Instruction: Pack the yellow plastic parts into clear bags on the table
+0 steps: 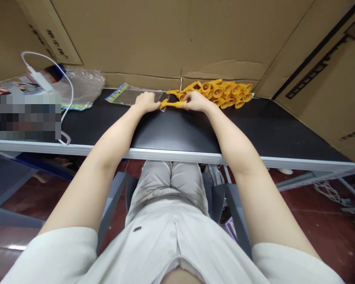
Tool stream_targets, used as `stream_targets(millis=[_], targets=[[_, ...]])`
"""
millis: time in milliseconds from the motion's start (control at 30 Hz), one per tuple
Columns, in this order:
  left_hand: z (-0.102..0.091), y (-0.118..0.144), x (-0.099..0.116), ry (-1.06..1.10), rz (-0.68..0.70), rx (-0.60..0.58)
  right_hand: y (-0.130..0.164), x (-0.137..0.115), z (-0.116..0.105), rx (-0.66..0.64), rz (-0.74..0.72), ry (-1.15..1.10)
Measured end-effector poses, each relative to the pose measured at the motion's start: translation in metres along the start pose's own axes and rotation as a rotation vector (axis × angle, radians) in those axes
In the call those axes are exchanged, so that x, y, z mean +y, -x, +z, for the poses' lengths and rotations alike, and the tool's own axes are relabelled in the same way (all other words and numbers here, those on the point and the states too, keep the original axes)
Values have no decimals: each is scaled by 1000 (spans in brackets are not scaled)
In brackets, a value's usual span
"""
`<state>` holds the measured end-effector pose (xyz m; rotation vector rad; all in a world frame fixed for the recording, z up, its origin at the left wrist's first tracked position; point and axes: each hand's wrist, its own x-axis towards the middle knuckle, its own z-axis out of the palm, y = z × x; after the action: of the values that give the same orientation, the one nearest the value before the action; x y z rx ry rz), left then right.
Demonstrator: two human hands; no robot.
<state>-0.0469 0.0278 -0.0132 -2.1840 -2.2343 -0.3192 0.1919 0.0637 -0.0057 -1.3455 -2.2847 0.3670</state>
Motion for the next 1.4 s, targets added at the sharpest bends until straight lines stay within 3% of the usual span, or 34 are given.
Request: stream_targets(millis=[300, 533, 900, 1167, 1267, 1400], targets=[[-1, 0, 2, 41, -102, 12, 2, -4, -3, -103, 40, -4], [-4, 3, 6, 59, -113, -11, 1, -7, 0, -72, 33, -6], [-9, 15, 19, 51, 192, 246, 8, -32, -4, 64, -25, 6], [8, 15, 32, 127, 445, 224, 6, -29, 2, -1, -74, 81], [7, 10, 29, 140, 364, 197, 3, -22, 7, -65, -29, 104], [-2, -5, 3, 151, 47, 257, 1, -18, 9, -122, -19, 110]])
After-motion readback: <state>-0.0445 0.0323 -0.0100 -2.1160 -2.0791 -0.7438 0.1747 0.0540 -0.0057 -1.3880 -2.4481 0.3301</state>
